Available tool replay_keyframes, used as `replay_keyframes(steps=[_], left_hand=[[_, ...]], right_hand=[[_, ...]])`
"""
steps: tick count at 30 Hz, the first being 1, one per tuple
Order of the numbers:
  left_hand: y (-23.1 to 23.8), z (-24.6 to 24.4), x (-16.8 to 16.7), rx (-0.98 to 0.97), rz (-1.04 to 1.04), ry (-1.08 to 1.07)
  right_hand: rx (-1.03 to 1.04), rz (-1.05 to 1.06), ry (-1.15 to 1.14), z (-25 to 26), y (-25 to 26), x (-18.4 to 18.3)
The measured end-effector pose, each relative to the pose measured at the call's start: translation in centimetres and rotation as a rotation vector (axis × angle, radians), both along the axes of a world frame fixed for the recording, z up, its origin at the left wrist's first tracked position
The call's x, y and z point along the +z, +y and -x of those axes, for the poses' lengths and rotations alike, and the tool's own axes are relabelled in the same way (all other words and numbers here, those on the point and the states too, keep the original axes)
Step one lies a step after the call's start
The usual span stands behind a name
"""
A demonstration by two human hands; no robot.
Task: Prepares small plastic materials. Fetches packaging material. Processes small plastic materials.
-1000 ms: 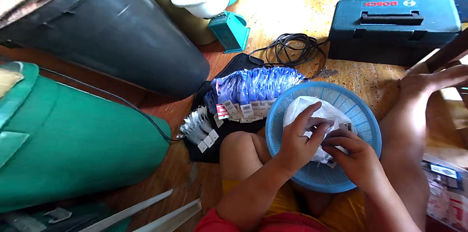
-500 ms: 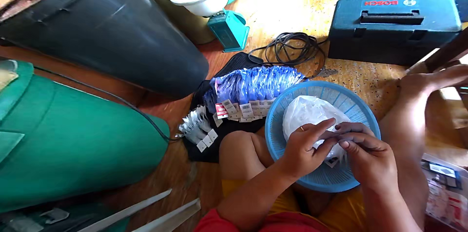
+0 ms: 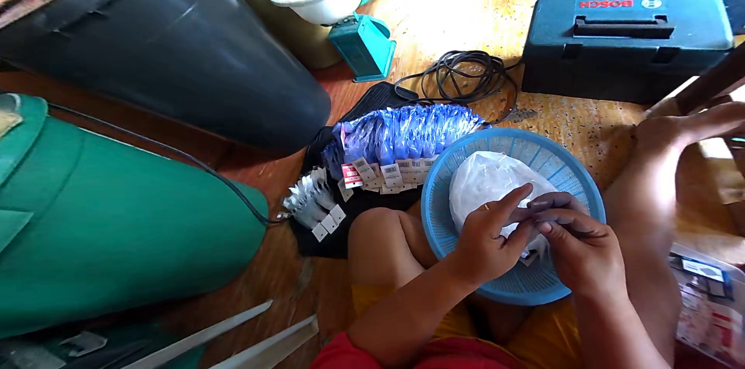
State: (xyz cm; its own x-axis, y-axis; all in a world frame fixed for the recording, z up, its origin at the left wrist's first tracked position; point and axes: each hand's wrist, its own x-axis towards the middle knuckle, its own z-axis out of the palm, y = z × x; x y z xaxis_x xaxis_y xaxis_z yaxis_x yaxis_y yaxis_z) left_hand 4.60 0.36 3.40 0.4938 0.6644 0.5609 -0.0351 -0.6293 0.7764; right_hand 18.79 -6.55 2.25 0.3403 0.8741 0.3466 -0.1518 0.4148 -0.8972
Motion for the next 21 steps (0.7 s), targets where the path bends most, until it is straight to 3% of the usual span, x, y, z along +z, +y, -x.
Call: replay_keyframes(steps=[13,21], left_hand=[[0.04,0.34,-0.34,-0.018,-0.031,0.02],[0.2,0.24,-0.56,-0.009,-0.036,0.006]], right_hand=[[-0.093,0.002,-0.048,0.5,0.18,-0.33],[-0.059,0.081,0.061,0.82,0.23,-0.2]])
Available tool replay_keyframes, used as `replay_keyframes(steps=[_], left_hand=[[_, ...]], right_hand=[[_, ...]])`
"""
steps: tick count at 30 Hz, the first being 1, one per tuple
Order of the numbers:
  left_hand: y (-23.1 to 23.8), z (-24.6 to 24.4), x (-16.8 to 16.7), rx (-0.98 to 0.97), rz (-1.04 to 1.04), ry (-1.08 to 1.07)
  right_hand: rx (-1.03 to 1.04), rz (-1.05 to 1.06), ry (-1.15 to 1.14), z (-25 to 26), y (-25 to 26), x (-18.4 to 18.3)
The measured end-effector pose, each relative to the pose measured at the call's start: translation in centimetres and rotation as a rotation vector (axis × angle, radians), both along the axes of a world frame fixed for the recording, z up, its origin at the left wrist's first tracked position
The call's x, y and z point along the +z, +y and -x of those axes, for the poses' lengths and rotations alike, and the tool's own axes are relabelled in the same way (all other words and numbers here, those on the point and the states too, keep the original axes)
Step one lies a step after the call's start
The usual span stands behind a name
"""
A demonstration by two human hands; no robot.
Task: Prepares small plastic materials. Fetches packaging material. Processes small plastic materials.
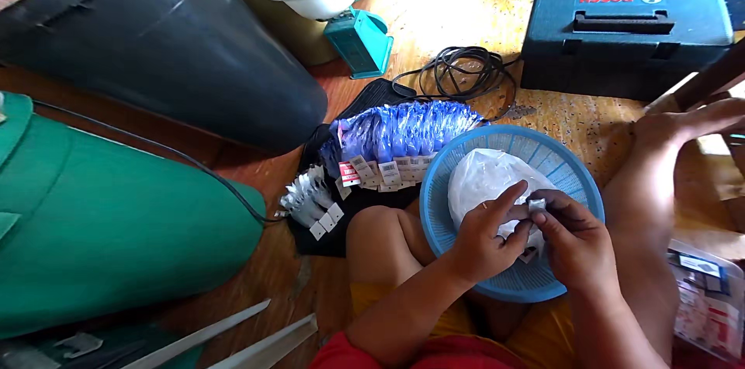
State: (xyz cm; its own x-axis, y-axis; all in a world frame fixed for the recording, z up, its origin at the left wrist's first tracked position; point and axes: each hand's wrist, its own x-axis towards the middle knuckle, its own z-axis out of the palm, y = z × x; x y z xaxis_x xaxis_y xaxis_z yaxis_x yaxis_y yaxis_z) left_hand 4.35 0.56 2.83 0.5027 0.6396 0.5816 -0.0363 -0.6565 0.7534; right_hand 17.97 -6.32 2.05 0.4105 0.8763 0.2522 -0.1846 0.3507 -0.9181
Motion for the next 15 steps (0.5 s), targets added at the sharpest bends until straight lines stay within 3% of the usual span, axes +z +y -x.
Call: replay_keyframes(steps=[3,6,10,15], left_hand=[[-0.2,-0.1,-0.1,-0.045,0.041,-0.037],[-0.6,-0.4,-0.8,-0.112,0.121,0.06],[-1.1,-0.9,-2.4,-0.222,0.193,0.243],[-1.8,-0.9,-4.1,-0.279,0.125,0.382]], right_hand=[[-0.033,-0.016,-0.106,0.0,-0.3,0.4],[-0.07,-0.059,-0.188,-0.3,-0.7,0.9],[-0.084,-0.142,-0.096,-1.1,-1.1,1.6],[-0.077,-0.194,0.15,-2.4,-1.6,1.7]])
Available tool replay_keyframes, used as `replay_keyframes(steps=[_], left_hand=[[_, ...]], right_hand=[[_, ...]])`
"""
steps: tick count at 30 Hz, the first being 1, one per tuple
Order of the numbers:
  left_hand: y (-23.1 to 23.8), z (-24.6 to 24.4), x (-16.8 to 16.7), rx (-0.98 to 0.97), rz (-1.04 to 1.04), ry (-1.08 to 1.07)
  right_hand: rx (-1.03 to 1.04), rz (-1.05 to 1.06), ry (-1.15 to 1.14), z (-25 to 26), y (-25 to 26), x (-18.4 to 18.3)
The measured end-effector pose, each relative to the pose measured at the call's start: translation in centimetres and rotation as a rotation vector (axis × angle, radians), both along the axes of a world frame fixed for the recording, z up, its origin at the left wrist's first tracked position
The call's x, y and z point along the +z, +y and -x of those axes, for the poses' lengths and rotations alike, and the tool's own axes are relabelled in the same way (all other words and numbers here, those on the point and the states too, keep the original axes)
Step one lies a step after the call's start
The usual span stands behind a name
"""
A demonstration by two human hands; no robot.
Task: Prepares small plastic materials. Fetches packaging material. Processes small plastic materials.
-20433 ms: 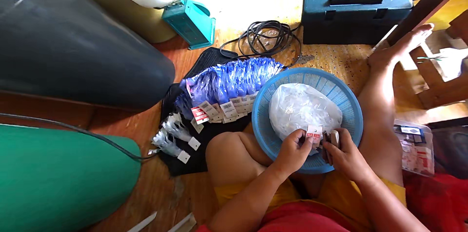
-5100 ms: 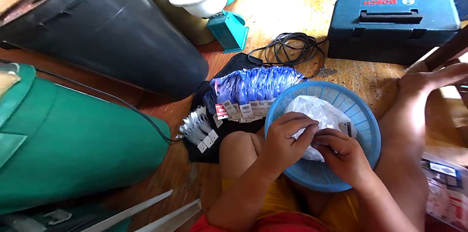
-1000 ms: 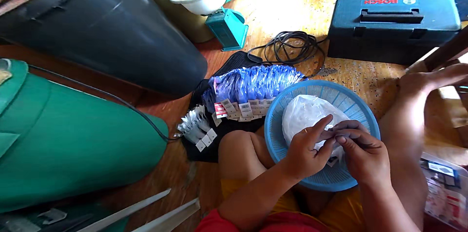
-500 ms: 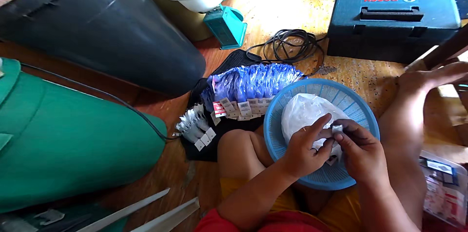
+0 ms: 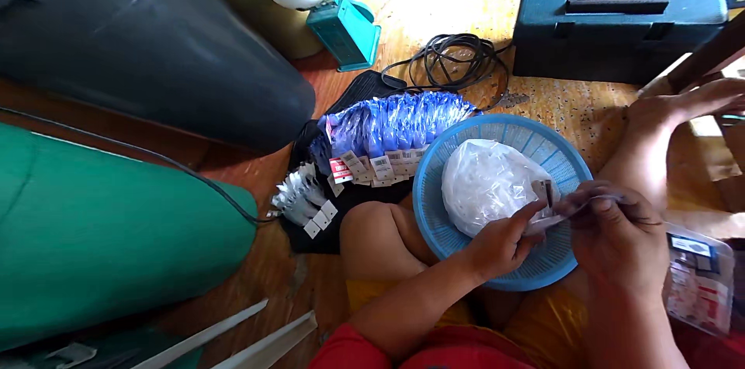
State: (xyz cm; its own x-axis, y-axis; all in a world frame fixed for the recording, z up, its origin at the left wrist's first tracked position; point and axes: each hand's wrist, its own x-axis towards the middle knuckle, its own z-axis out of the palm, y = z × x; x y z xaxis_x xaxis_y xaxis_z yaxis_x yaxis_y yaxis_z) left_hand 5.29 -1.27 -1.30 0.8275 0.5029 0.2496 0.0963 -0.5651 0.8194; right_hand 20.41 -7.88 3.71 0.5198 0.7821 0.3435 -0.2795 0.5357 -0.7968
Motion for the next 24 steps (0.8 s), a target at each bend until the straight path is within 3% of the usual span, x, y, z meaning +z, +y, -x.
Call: replay_keyframes(steps=[7,12,17,20,24], left_hand=[[0.9,0.4,-0.5,-0.108,0.095,0.16],[0.8,-1.7,-1.0,-0.179,-0.008,0.623],[-0.8,-4.9,-1.9,-0.296,-0.176,0.876],[-1.1,-5.8,-2.3,-0.34,-0.178,0.915],[0.1,-5.2,0.3,-0.22,0.058,0.85]], right_hand=[[-0.083,-0.01,0.054,-1.8,-0.7,0.2],[-0.178,-0.072,0.045,-4.0,-1.5,0.2],[-0.286,-0.058,0.022,-5.2,-2.0,0.1],[-0.312,-0.052,0.01,-5.3,-2.0,0.0],[-0.249,-0.017,-0.028,-5.5,-2.1,-0.2]])
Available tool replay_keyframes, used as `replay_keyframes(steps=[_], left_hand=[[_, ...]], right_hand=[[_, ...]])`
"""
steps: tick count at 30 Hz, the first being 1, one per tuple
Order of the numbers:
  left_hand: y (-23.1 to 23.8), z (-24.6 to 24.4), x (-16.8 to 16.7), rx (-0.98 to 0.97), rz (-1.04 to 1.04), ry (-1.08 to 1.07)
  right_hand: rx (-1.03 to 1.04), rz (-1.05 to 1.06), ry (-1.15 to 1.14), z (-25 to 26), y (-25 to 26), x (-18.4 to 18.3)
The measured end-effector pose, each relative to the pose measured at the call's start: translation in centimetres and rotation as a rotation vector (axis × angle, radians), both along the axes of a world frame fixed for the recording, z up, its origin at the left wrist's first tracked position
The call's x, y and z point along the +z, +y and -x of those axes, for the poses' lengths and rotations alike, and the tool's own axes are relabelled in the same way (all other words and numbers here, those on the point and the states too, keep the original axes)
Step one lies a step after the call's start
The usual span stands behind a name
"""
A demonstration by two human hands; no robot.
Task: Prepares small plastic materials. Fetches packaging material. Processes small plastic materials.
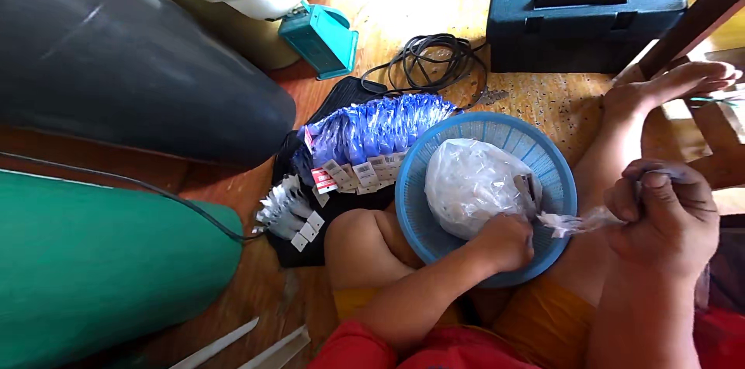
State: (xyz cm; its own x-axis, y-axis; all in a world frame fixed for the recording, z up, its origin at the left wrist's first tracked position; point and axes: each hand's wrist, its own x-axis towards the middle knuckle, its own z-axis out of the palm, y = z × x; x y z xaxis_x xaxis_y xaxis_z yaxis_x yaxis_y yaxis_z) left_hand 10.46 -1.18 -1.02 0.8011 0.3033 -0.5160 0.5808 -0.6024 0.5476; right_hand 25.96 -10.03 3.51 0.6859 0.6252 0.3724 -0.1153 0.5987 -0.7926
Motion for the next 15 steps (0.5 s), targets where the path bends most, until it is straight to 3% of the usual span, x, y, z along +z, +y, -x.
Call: replay_keyframes(steps=[2,5,8,11,15], left_hand=[[1.7,1.0,3.2,0.083,0.064,0.048],[4.0,3.6,7.1,0.075,-0.002,0.018],[5.1,5.8,9.9,0.0,-0.057,-0.051],[5.4,6.7,11.0,-0.022,-0.097,-0.121],[5.7,7.6,10.6,0.108,-0.111,-0.186]], right_hand=[[0.053,0.059,-0.013,-0.1,0.1,-0.3],[0.181,0.223,-0.062,0.0,0.5,-1.3],[0.449,0.443,-0.32,0.7,1.2,-2.0],[0.723,0.538,-0.541,2.8,2.6,-1.8],[0.757,0.496,-0.553,4.1,3.4,-2.4]])
